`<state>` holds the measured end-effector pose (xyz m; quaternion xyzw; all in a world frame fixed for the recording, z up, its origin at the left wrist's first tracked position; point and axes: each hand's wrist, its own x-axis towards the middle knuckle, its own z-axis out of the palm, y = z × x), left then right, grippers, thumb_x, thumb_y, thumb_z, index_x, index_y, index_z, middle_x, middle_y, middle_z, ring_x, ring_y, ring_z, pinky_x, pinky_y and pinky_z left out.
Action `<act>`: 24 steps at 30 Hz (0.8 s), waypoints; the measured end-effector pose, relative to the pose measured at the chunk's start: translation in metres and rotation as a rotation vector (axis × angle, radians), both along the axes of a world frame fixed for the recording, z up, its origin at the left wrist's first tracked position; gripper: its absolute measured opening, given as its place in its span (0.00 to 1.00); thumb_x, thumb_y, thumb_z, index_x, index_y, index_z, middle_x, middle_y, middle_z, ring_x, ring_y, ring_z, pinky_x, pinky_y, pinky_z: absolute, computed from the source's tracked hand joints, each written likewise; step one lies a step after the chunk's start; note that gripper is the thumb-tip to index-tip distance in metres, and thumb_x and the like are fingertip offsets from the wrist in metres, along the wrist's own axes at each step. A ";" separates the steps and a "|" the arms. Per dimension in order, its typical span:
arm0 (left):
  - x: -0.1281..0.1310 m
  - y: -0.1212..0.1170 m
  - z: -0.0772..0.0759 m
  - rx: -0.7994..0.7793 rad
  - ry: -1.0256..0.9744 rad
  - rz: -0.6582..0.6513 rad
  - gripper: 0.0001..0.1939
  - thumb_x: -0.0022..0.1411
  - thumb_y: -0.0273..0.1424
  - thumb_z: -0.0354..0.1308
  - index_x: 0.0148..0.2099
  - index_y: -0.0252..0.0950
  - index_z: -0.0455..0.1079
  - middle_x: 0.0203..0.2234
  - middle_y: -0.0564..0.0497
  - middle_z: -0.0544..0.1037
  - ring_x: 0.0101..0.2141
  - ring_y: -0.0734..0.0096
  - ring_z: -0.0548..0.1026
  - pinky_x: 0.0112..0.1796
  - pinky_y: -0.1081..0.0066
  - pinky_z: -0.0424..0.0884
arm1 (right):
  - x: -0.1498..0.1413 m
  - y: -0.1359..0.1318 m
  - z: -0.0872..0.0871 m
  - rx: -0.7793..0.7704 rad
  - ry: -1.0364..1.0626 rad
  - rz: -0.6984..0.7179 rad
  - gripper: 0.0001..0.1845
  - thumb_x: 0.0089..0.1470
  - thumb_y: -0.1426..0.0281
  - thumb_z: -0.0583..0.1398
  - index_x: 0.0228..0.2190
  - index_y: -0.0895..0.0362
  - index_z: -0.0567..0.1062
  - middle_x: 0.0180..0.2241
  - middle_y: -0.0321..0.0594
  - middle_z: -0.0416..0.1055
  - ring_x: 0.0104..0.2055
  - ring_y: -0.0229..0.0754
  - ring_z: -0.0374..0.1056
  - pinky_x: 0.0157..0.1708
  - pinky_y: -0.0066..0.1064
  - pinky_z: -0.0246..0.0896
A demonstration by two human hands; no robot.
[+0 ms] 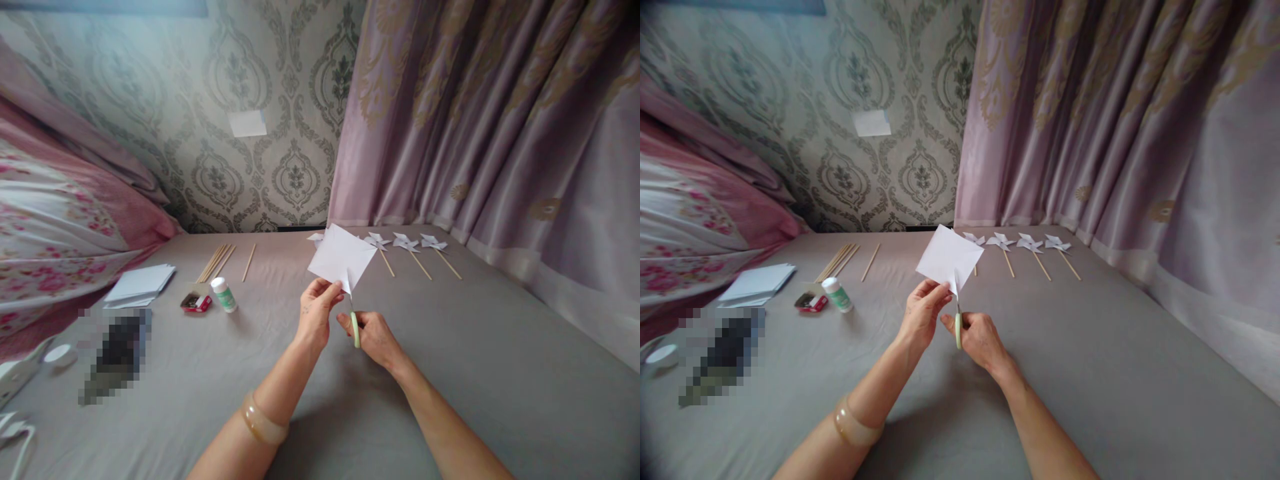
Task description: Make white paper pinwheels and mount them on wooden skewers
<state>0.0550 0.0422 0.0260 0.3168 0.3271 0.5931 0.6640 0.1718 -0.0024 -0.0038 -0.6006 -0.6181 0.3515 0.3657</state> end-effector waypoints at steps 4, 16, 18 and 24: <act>0.000 -0.001 0.001 -0.005 -0.011 0.010 0.14 0.39 0.31 0.71 0.27 0.33 0.71 0.24 0.55 0.74 0.25 0.79 0.71 0.30 0.77 0.67 | -0.001 0.000 0.001 0.011 -0.006 -0.018 0.28 0.49 0.47 0.57 0.16 0.57 0.64 0.16 0.31 0.55 0.22 0.34 0.51 0.23 0.28 0.45; 0.000 0.001 0.001 -0.016 -0.016 0.014 0.14 0.39 0.32 0.71 0.27 0.34 0.70 0.23 0.55 0.73 0.25 0.79 0.71 0.30 0.76 0.67 | -0.003 -0.001 0.002 0.028 -0.029 -0.044 0.30 0.48 0.44 0.56 0.14 0.57 0.63 0.15 0.32 0.55 0.21 0.34 0.51 0.22 0.29 0.45; -0.001 0.001 0.001 -0.019 -0.017 0.013 0.14 0.39 0.32 0.71 0.26 0.34 0.69 0.23 0.56 0.73 0.25 0.79 0.71 0.31 0.76 0.67 | -0.004 -0.001 0.002 0.022 -0.035 -0.049 0.30 0.48 0.44 0.55 0.14 0.57 0.63 0.15 0.32 0.54 0.21 0.34 0.51 0.22 0.29 0.44; -0.001 0.002 -0.001 -0.030 -0.010 0.014 0.15 0.38 0.32 0.71 0.27 0.33 0.70 0.24 0.55 0.74 0.25 0.79 0.71 0.31 0.76 0.67 | -0.005 0.000 0.002 0.022 -0.047 -0.047 0.31 0.48 0.43 0.55 0.14 0.57 0.63 0.15 0.33 0.55 0.20 0.34 0.52 0.22 0.29 0.45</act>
